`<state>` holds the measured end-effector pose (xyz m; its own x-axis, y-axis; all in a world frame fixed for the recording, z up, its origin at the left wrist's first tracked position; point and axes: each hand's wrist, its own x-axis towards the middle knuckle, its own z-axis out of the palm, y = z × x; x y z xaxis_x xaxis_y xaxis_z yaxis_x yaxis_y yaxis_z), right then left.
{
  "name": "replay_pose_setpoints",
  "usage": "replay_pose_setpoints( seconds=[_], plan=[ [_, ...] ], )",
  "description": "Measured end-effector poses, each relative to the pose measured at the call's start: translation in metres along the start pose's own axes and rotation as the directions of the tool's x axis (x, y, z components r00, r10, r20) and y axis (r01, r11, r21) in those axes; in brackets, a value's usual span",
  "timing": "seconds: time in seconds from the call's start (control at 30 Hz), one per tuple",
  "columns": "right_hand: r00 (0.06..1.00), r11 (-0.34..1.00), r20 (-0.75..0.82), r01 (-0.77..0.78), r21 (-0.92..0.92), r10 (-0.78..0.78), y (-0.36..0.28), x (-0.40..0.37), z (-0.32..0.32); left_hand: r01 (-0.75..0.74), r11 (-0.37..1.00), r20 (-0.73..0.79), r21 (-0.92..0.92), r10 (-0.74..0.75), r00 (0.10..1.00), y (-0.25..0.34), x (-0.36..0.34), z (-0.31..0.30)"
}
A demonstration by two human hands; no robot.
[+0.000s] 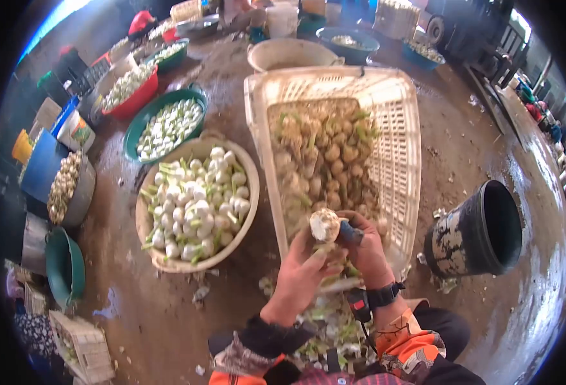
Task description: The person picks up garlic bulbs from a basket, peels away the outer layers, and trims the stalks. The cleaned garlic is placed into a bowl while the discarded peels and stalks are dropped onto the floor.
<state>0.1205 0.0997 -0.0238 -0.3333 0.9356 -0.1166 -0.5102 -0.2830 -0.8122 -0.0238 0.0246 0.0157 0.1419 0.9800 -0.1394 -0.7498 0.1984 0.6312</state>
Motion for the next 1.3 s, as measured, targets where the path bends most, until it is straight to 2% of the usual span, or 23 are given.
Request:
replay_pose_setpoints(
  seconds=[0.03,0.13,0.17,0.2,0.27,0.3,0.4,0.43,0.53,0.63,0.73,0.77,0.83,0.87,0.9,0.93,1.0,1.07,1.1,1.13,1.2,1.23,1.3],
  plan=[
    [0.998,0.984,0.069,-0.025,0.178,0.013,0.004,-0.016,0.005,-0.026,0.999,0.009,-0.024,0.026,1.0,0.0,-0.001,0.0],
    [0.998,1.0,-0.059,-0.001,0.002,0.001,-0.001,-0.042,0.018,-0.103,0.994,0.004,0.022,0.103,0.995,-0.004,-0.009,0.004],
    [0.992,0.962,-0.081,0.067,-0.266,-0.092,-0.011,-0.047,0.026,-0.13,0.99,0.008,0.056,0.129,0.992,-0.005,-0.011,0.006],
    [0.979,0.912,-0.102,0.124,-0.392,-0.176,-0.014,-0.051,0.026,-0.156,0.984,-0.002,0.091,0.157,0.988,-0.005,-0.014,0.008],
    [0.931,0.749,-0.104,0.212,-0.628,-0.35,-0.022,-0.058,0.022,-0.211,0.965,-0.011,0.157,0.216,0.976,-0.004,-0.017,0.012],
    [0.926,0.677,-0.052,0.235,-0.698,-0.375,-0.034,-0.066,0.032,-0.272,0.927,0.002,0.259,0.281,0.96,-0.006,-0.016,0.01],
    [0.838,0.158,0.259,0.373,-0.914,-0.48,-0.044,-0.075,0.046,-0.247,0.914,-0.008,0.323,0.264,0.965,-0.008,-0.019,0.011],
    [0.854,0.127,0.215,0.308,-0.943,-0.473,-0.044,-0.077,0.052,-0.298,0.889,0.001,0.348,0.317,0.948,-0.012,-0.018,0.012],
    [0.901,0.163,0.138,0.221,-0.962,-0.411,-0.038,-0.078,0.055,-0.489,0.569,0.134,0.662,0.552,0.823,-0.02,-0.011,0.002],
    [0.878,0.111,0.11,0.181,-0.977,-0.466,-0.031,-0.077,0.063,-0.476,0.251,0.234,0.843,0.625,0.745,-0.014,-0.015,0.007],
    [0.86,0.031,0.092,0.125,-0.992,-0.502,-0.025,-0.071,0.064,-0.395,0.604,0.052,0.692,0.504,0.862,-0.02,-0.009,-0.003],
    [0.856,0.005,0.087,0.104,-0.995,-0.509,-0.024,-0.068,0.063,-0.317,0.76,-0.042,0.567,0.411,0.91,-0.02,-0.009,-0.005],
    [0.873,0.225,-0.038,0.084,-0.971,-0.486,-0.016,-0.058,0.047,-0.127,0.961,-0.171,0.244,0.172,0.97,-0.008,-0.011,-0.001],
    [0.88,0.333,-0.097,0.072,-0.94,-0.465,-0.009,-0.054,0.035,-0.104,0.988,-0.143,0.111,0.119,0.983,-0.006,-0.012,-0.004],
    [0.881,0.361,-0.162,0.011,-0.933,-0.445,0.0,-0.05,0.017,-0.075,0.997,-0.108,-0.022,0.073,0.992,-0.004,-0.012,-0.008],
    [0.906,0.254,-0.185,-0.09,-0.963,-0.38,0.013,-0.047,-0.003,-0.044,0.987,-0.068,-0.154,0.034,0.997,-0.003,-0.012,-0.013],
    [0.931,0.007,-0.263,-0.27,-0.963,-0.253,0.03,-0.055,-0.027,-0.028,0.973,-0.005,-0.228,0.027,1.0,-0.002,-0.013,-0.02],
    [0.974,-0.246,-0.218,-0.198,-0.949,0.057,0.027,-0.065,-0.038,0.031,0.952,0.044,-0.305,-0.018,0.999,0.011,-0.012,-0.016],
    [0.949,-0.353,-0.221,-0.132,-0.926,0.224,0.023,-0.073,-0.034,0.043,0.97,-0.045,-0.239,-0.055,0.997,0.014,-0.013,-0.007],
    [0.975,-0.08,-0.16,-0.149,-0.986,0.153,0.013,-0.077,-0.024,0.048,0.969,-0.041,-0.244,-0.06,0.997,0.011,-0.016,-0.009],
    [0.993,0.451,-0.106,-0.073,-0.889,-0.049,-0.017,-0.074,-0.001,0.051,0.966,-0.02,-0.255,-0.058,0.998,0.007,-0.016,-0.01],
    [0.995,0.579,-0.071,-0.017,-0.815,-0.072,-0.028,-0.075,0.012,0.018,0.992,-0.024,-0.125,-0.022,0.999,0.003,-0.016,-0.01],
    [0.991,0.785,-0.012,0.1,-0.611,-0.136,-0.04,-0.074,0.037,0.026,0.998,-0.037,-0.059,-0.028,0.999,0.003,-0.015,-0.008]
  ],
)
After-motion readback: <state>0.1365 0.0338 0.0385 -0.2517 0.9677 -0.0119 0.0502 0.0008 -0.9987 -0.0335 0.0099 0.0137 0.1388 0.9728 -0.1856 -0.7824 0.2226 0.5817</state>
